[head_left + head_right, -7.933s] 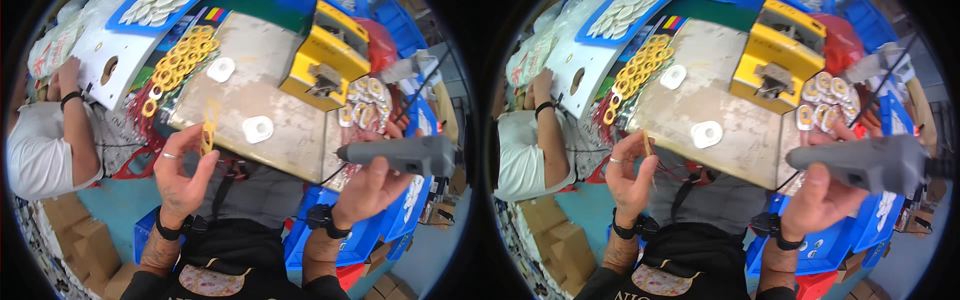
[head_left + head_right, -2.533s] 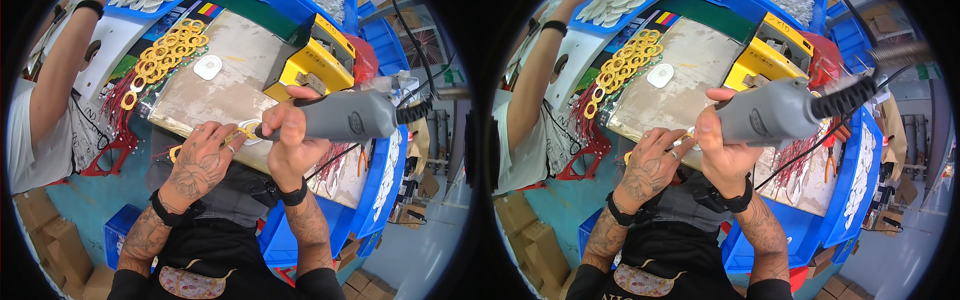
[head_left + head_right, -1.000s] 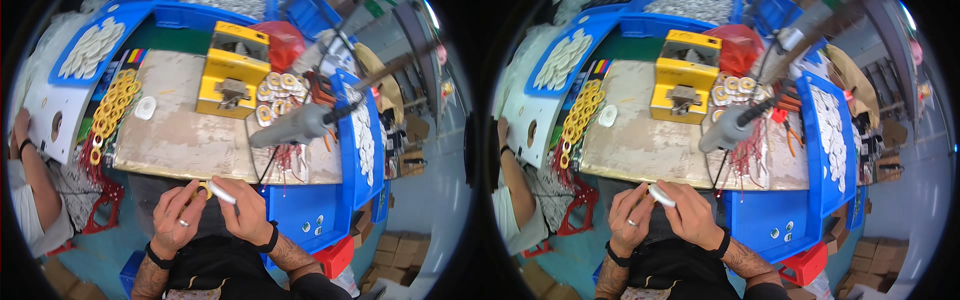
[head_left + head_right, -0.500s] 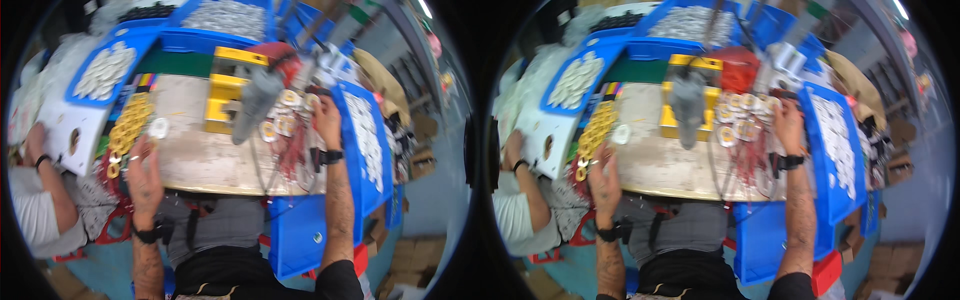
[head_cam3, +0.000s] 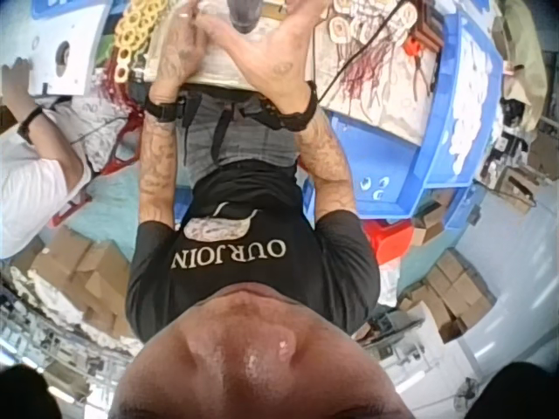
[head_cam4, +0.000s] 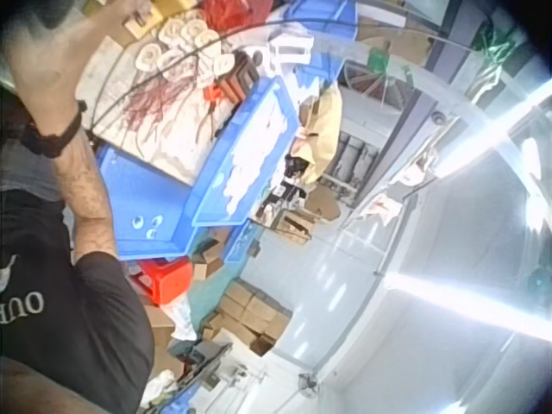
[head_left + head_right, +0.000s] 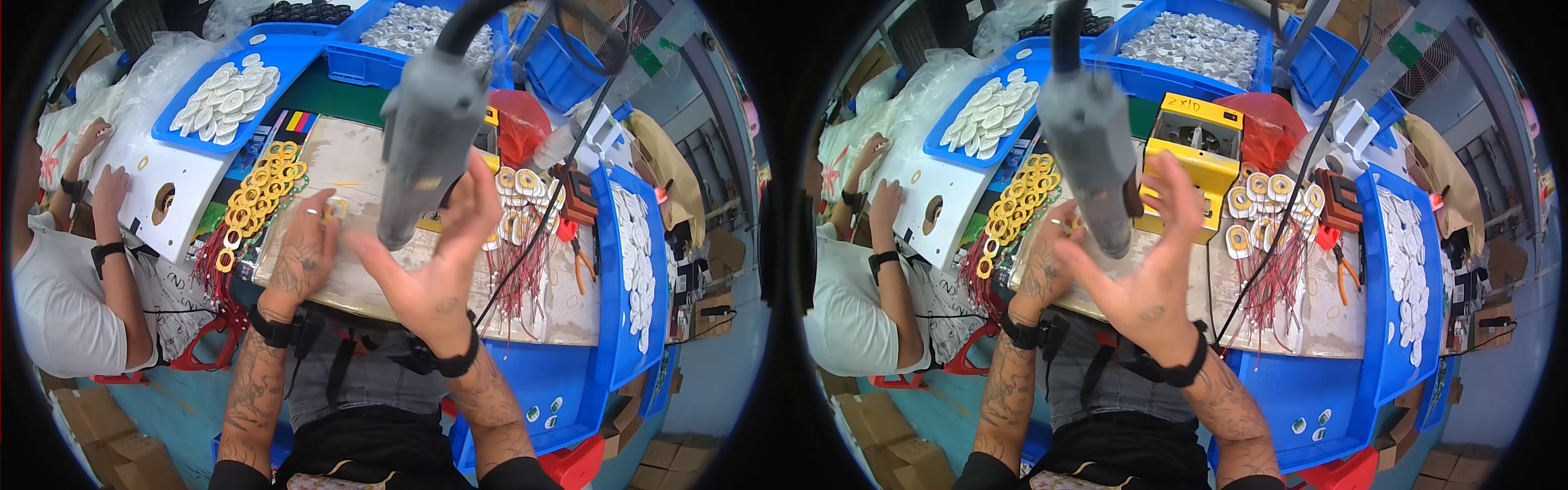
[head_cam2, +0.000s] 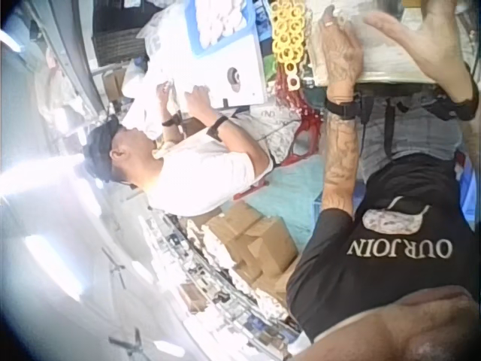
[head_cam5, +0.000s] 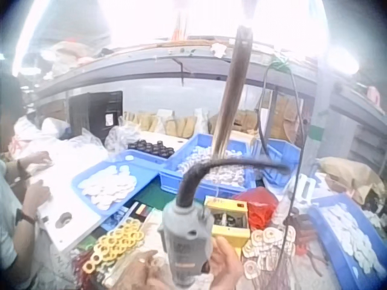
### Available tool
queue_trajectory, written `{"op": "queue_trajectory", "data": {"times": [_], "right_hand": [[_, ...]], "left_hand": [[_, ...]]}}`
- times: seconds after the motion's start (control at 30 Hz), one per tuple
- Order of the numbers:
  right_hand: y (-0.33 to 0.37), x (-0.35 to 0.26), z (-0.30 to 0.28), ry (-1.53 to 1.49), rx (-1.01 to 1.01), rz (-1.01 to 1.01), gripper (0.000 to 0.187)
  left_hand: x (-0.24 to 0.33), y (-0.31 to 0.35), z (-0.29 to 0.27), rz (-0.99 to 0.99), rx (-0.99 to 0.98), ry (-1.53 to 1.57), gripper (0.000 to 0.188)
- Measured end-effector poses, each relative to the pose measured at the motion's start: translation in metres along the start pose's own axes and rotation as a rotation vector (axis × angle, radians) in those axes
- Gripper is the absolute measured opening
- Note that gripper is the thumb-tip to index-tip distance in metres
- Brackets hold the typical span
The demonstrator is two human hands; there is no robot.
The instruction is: Assembling and processing electronic components using a handheld tool on a workbench.
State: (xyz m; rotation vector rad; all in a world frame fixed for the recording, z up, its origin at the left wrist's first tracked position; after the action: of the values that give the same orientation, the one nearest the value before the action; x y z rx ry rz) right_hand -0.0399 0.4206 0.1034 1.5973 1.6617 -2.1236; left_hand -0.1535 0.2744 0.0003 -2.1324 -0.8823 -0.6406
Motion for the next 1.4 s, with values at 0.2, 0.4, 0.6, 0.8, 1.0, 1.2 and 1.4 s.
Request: {"op": "queue_trajectory", "data": {"times": [0.2,0.4,0.6,0.8,1.0,1.2,1.4], "right_hand": [[0.007,0.008,-0.001,-0.145,-0.042,0.345,0.072],[0.008,0.003,-0.048,-0.172,0.145,0.318,0.07],[0.033,-0.005,-0.078,-0.132,0.209,0.356,0.081],[0.05,-0.007,-0.086,-0.076,0.175,0.329,0.087],[0.05,-0.007,-0.086,-0.046,0.156,0.295,0.085],[0.048,-0.008,-0.083,-0.035,0.146,0.286,0.086],[0.05,-0.01,-0.083,-0.116,0.192,0.349,0.093]], "left_hand": [[0.045,0.036,0.007,0.039,-0.235,0.172,0.047],[0.066,0.049,0.003,0.123,-0.201,0.093,0.042],[0.038,0.06,-0.019,-0.003,-0.036,-0.22,0.028],[0.048,0.08,-0.029,0.035,-0.109,-0.316,0.039],[0.052,0.076,-0.019,0.025,-0.133,-0.232,0.043],[0.056,0.065,0.001,0.125,-0.101,-0.191,0.043],[0.053,0.061,0.011,0.119,-0.132,-0.137,0.045]]}}
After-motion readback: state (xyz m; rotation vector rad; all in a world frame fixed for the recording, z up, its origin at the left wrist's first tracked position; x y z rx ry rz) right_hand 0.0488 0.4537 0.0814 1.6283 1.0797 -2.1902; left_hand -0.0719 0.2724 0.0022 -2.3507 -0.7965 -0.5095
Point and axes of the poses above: each hand's wrist, its own y-axis away from the middle knuckle, its own z-axis out of the palm, x = y × z, the point moved 2 cm from there along -y, towards the middle knuckle, and after that the axes turned 3 degrees about x, right-handed, at the moved point
